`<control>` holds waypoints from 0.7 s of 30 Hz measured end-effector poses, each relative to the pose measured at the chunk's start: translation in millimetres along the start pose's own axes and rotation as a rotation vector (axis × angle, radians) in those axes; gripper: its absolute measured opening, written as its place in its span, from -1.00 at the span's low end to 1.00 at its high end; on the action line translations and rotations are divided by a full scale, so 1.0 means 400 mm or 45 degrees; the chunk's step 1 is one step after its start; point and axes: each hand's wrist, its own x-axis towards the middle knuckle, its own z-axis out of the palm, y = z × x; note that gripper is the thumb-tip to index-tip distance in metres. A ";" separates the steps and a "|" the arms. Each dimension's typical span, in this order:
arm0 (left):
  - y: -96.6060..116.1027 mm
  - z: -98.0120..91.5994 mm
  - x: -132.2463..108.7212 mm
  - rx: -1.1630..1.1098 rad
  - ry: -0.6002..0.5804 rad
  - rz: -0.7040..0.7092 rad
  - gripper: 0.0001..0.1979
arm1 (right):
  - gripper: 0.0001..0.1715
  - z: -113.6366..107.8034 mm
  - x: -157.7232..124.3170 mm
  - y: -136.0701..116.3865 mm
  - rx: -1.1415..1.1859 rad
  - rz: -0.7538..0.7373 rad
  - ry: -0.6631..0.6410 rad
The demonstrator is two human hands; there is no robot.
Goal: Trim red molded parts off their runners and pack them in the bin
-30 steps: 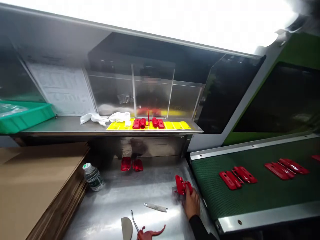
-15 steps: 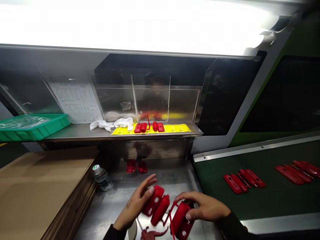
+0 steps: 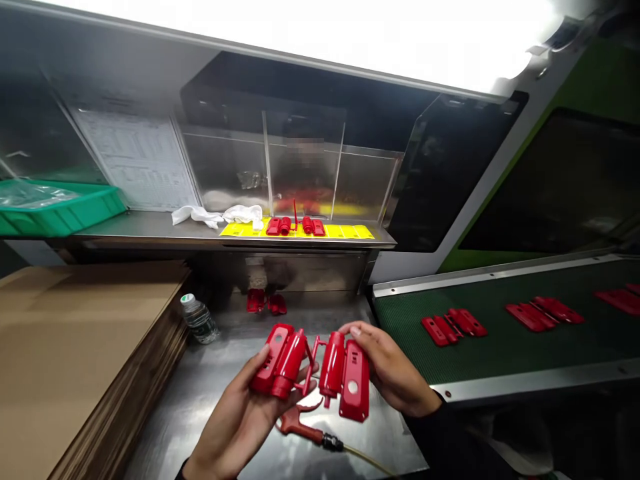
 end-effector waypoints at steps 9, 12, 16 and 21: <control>0.023 0.008 -0.034 -0.150 -0.057 0.197 -0.47 | -0.43 0.059 -0.041 -0.045 0.215 -0.072 0.039; 0.027 0.049 -0.071 -0.113 -0.098 0.187 -0.41 | -0.49 0.042 -0.031 -0.052 0.252 -0.018 0.049; 0.024 0.103 -0.128 -0.037 0.018 0.166 -0.47 | -0.55 0.002 -0.029 -0.044 0.278 0.047 0.020; 0.017 0.133 -0.170 -0.018 -0.086 0.027 -0.40 | -0.57 -0.026 -0.033 -0.018 0.352 0.110 -0.041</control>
